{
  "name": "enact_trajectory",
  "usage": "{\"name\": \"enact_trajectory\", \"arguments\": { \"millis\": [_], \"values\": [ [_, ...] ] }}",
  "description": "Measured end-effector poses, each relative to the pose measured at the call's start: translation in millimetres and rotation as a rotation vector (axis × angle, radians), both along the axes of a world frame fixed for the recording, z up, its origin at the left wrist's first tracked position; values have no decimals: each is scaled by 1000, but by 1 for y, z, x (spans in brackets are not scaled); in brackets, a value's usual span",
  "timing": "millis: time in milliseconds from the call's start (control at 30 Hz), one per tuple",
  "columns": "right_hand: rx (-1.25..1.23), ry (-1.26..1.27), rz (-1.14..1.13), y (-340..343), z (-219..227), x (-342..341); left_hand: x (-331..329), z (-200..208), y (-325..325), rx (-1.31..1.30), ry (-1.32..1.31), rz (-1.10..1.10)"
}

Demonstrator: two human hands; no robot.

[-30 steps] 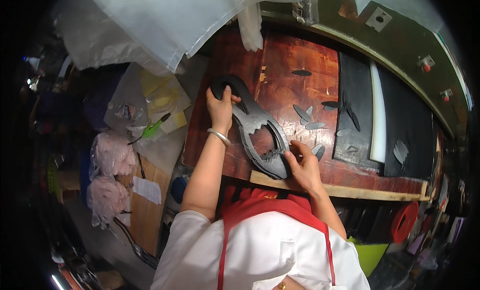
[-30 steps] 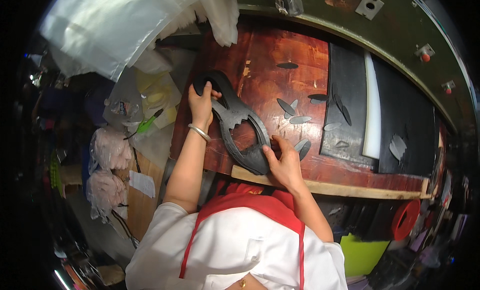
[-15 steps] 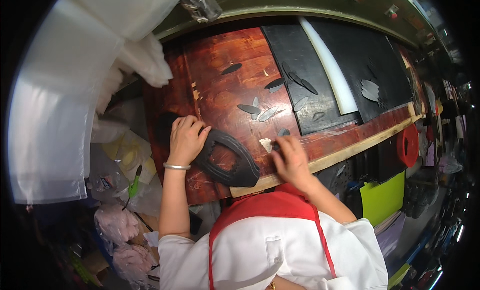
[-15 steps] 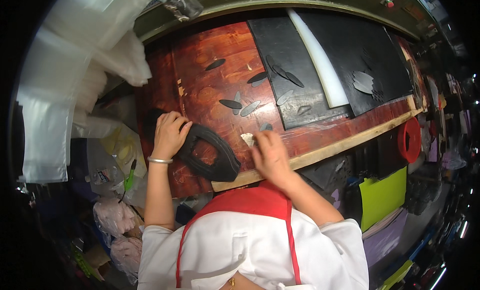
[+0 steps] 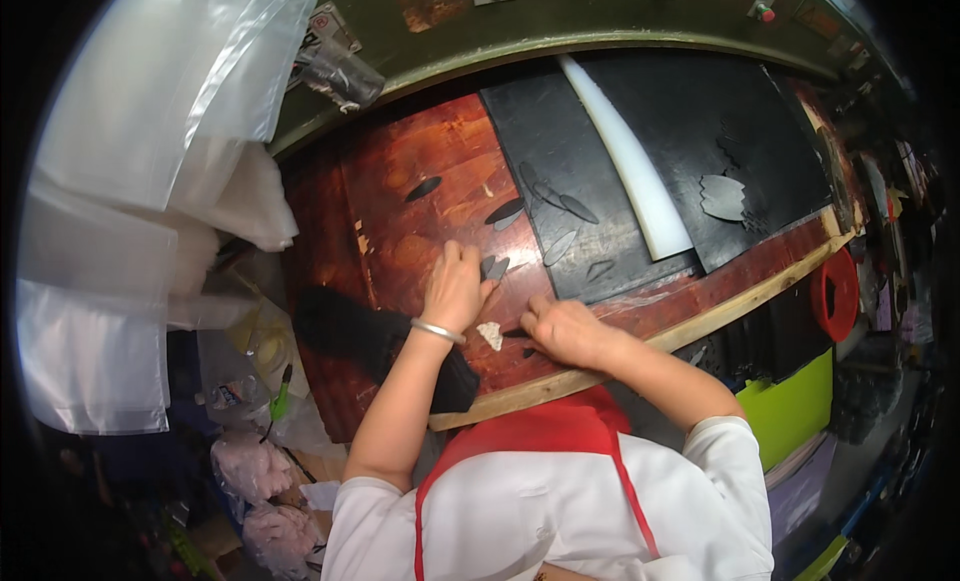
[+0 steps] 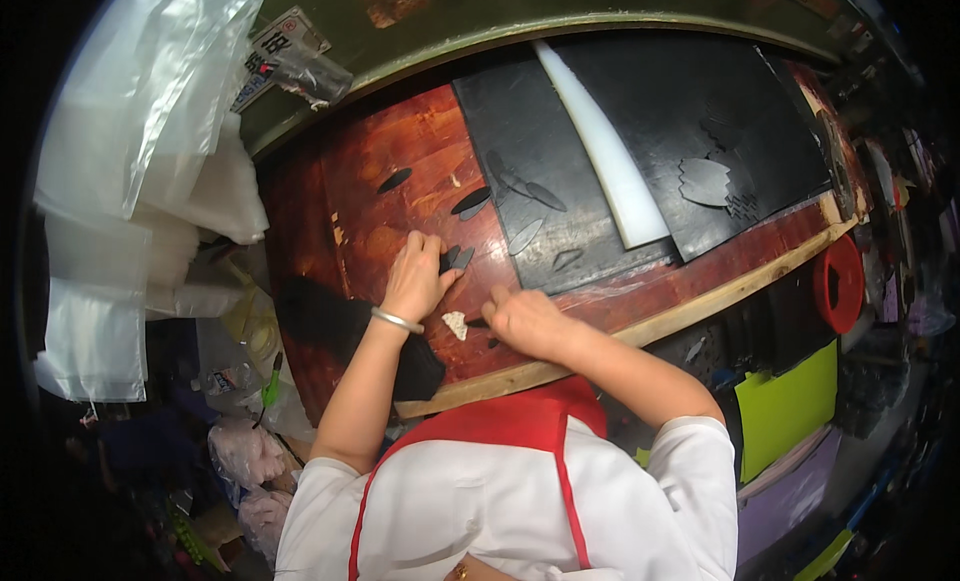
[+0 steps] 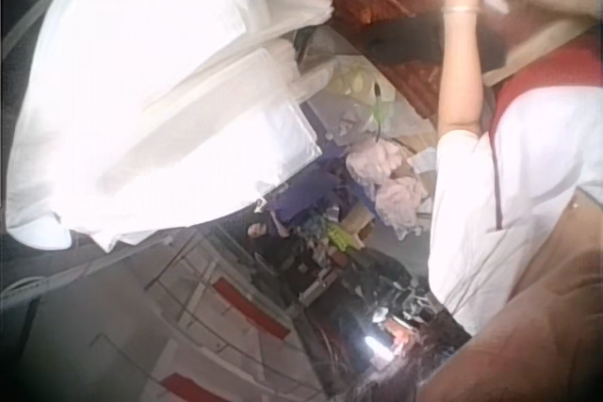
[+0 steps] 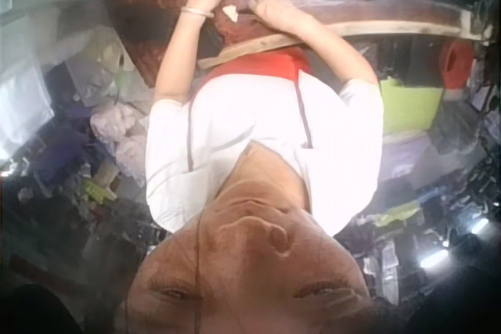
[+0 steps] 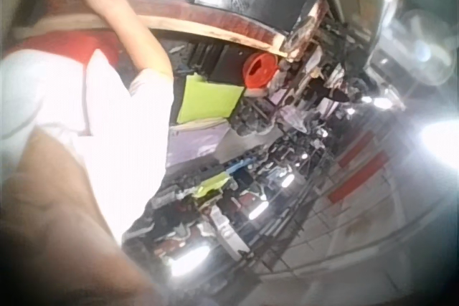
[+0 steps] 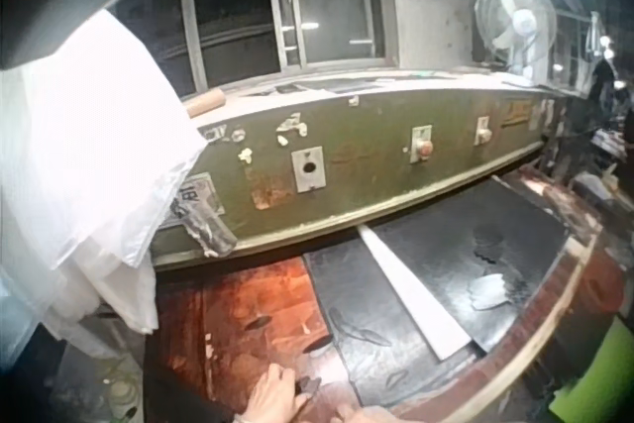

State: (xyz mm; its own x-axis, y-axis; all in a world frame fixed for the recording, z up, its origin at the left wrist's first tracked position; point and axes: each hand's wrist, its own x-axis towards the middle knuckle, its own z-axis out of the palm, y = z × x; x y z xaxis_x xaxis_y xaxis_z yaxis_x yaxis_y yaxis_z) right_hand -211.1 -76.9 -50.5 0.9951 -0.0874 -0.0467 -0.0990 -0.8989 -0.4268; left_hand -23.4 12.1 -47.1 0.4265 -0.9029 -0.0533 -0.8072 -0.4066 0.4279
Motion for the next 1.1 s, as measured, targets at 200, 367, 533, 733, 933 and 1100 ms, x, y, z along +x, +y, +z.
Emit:
{"name": "enact_trajectory", "arguments": {
  "millis": [200,367,533,733,933,1100],
  "values": [
    [29,-419,-348,-45,13,-9,-13,-4,13,-174,86,17],
    [61,-433,-562,-117,0,23,-26,-1,16,-74,212,-32],
    [125,-194,-619,-128,-7,38,-46,2,18,-131,42,-22],
    [131,-52,-551,-124,0,36,-46,-4,22,7,357,78],
    [165,-263,-537,-127,1,46,-25,1,-9,-186,253,179],
    [58,-121,-434,-131,1,80,-10,-18,-78,-287,139,286]
  ]
}}
